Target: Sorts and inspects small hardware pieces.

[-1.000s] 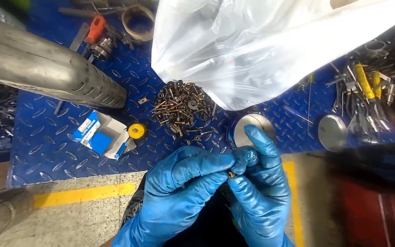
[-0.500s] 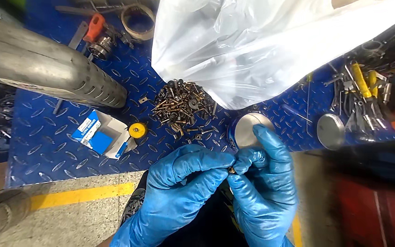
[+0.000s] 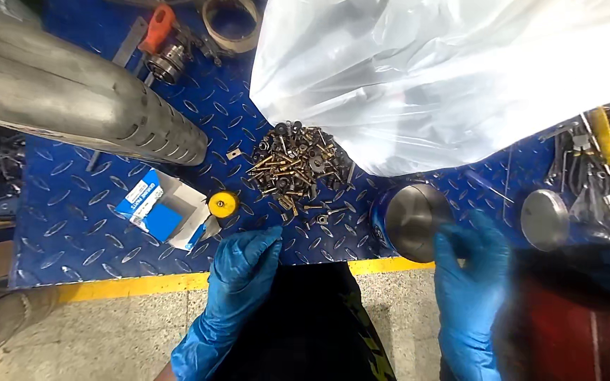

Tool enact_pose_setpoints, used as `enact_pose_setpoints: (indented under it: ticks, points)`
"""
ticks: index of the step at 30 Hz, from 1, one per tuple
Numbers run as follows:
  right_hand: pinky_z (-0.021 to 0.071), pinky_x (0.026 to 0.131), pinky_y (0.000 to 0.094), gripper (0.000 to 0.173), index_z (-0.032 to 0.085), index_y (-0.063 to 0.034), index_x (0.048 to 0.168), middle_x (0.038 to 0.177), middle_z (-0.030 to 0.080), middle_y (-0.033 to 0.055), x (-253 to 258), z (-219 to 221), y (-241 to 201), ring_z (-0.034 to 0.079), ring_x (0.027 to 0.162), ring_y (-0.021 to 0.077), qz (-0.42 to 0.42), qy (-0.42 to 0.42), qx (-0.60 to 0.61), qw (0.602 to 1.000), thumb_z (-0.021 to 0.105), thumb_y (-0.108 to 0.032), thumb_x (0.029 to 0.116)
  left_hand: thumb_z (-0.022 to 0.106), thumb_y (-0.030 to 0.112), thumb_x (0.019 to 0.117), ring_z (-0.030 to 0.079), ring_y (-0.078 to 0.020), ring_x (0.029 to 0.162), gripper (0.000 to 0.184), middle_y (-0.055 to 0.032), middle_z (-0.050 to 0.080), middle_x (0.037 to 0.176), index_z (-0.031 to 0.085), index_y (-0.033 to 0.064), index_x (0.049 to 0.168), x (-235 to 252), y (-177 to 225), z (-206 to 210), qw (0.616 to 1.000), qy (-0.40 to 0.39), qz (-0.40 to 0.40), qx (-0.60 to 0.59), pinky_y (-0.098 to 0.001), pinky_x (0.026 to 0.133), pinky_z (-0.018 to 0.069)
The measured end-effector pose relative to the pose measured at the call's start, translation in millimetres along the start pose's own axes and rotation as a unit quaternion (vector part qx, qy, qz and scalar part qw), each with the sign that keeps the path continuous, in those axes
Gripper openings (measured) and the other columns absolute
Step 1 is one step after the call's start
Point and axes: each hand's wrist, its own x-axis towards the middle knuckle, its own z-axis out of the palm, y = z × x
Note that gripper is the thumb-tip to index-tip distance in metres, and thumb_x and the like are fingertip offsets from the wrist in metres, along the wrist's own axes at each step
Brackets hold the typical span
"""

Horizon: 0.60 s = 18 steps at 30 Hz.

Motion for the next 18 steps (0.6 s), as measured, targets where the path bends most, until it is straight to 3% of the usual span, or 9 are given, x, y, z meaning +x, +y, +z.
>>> enact_pose_setpoints:
  ticks: [3,7,10,13,15,18]
  points:
    - [0.0572,0.087,0.0262,0.055,0.046,0.0067,0.142,0.120,0.067,0.0130,-2,8,-10,0.067,0.097,0.0085,-0.066,-0.004,-0.016,0.998,0.067,-0.007,0.0930,0.072,0.028,0.0939,0.066,-0.0178,0.109,0.040,-0.0060,0.071,0.118,0.067,0.0195,0.133,6,1,8,0.998,0.027,-0.011,0.047,-0.0418,0.099,0.0518]
    - [0.0604,0.083,0.0268,0.052,0.053,-0.0141,0.143,0.106,0.073,0.0009,-18,47,-30,0.070,0.093,0.0077,-0.143,-0.093,0.007,0.985,0.071,-0.017,0.0943,0.080,0.045,0.0842,0.059,-0.0313,0.117,0.077,-0.0188,0.060,0.132,0.051,0.0098,0.146,40,9,22,0.992,0.050,-0.016,0.113,-0.0485,0.100,0.0468]
    - [0.0595,0.080,0.0328,0.058,0.051,-0.0159,0.149,0.104,0.074,-0.0016,-18,82,-45,0.069,0.092,0.0115,-0.167,-0.144,-0.003,0.975,0.069,-0.016,0.0942,0.077,0.038,0.0869,0.060,-0.0369,0.121,0.065,-0.0197,0.062,0.135,0.058,0.0079,0.142,64,5,32,0.986,0.028,-0.011,0.165,-0.0550,0.102,0.0454]
    - [0.0581,0.081,0.0321,0.063,0.045,-0.0122,0.152,0.109,0.074,-0.0023,-4,107,-57,0.068,0.093,0.0098,-0.179,-0.159,-0.027,0.970,0.068,-0.012,0.0942,0.070,0.019,0.0893,0.063,-0.0333,0.119,0.041,-0.0145,0.068,0.129,0.070,0.0117,0.129,66,-1,30,0.985,0.036,-0.023,0.170,-0.0502,0.101,0.0468]
    - [0.0591,0.083,0.0328,0.067,0.042,-0.0080,0.154,0.109,0.074,-0.0003,5,118,-61,0.069,0.095,0.0105,-0.188,-0.165,-0.020,0.968,0.068,-0.010,0.0933,0.067,0.014,0.0908,0.063,-0.0319,0.120,0.037,-0.0151,0.068,0.130,0.070,0.0090,0.127,61,-5,23,0.985,0.045,-0.028,0.162,-0.0477,0.103,0.0470]
    - [0.0589,0.087,0.0379,0.069,0.040,-0.0107,0.156,0.109,0.075,-0.0002,7,133,-64,0.070,0.098,0.0138,-0.225,-0.192,-0.029,0.955,0.070,-0.012,0.0937,0.068,0.013,0.0920,0.061,-0.0306,0.126,0.041,-0.0175,0.064,0.136,0.066,0.0062,0.133,53,-11,13,0.986,0.058,-0.038,0.149,-0.0450,0.108,0.0464]
